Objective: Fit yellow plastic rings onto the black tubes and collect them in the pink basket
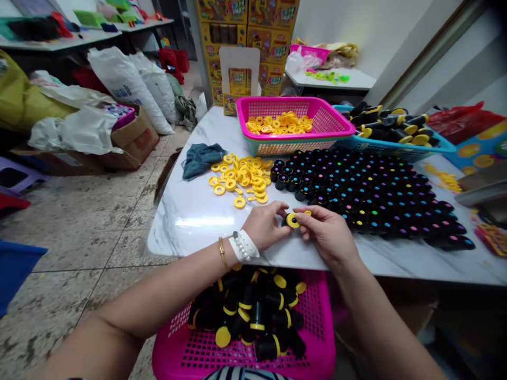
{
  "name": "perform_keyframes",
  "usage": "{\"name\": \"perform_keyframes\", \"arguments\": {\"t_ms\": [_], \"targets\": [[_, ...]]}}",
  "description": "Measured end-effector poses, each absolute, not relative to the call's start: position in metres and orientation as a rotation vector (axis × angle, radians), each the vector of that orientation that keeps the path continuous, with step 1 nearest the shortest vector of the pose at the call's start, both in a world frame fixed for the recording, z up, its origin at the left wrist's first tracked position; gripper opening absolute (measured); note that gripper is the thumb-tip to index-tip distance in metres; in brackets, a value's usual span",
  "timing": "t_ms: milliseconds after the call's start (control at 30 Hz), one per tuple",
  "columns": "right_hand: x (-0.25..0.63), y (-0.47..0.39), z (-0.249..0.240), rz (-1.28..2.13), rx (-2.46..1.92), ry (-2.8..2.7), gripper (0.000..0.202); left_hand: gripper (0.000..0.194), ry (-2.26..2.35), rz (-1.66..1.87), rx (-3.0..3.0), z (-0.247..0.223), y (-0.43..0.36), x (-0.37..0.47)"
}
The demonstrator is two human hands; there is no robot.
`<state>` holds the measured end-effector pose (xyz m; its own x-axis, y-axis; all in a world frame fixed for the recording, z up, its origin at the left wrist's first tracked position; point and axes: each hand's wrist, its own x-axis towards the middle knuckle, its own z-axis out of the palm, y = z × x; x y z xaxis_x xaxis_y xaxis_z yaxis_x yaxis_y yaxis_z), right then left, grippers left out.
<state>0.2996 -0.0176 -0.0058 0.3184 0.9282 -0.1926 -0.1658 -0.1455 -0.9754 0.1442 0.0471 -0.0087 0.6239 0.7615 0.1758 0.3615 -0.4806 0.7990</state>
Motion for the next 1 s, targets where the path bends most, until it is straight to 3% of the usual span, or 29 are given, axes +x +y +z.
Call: {"name": "perform_keyframes", "arguments": {"t_ms": [200,433,567,667,800,1000], "targets": [[0.300,-0.011,-0.002,1.145,-1.459,-0.831,0.031,0.019,0.845,0.671,2.251,-0.005,0.046,0.141],[0.297,-0.015,-0.004,1.139,-1.453,-0.951,0.029,0.031,0.902,0.585,1.961,0.001,0.048,0.145],[0.293,-0.022,-0.007,0.995,-1.460,-1.011,0.025,0.024,0.850,0.675,2.043,-0.005,0.040,0.143],[0.291,-0.026,-0.007,0.947,-1.462,-1.012,0.025,0.031,0.820,0.726,2.149,-0.008,0.034,0.143],[0.291,-0.025,-0.004,0.976,-1.483,-1.076,0.027,0.013,0.855,0.624,2.235,-0.007,0.038,0.146],[0.296,-0.023,-0.005,1.055,-1.467,-1.040,0.026,0.043,0.812,0.409,1.922,0.001,0.055,0.141]]}}
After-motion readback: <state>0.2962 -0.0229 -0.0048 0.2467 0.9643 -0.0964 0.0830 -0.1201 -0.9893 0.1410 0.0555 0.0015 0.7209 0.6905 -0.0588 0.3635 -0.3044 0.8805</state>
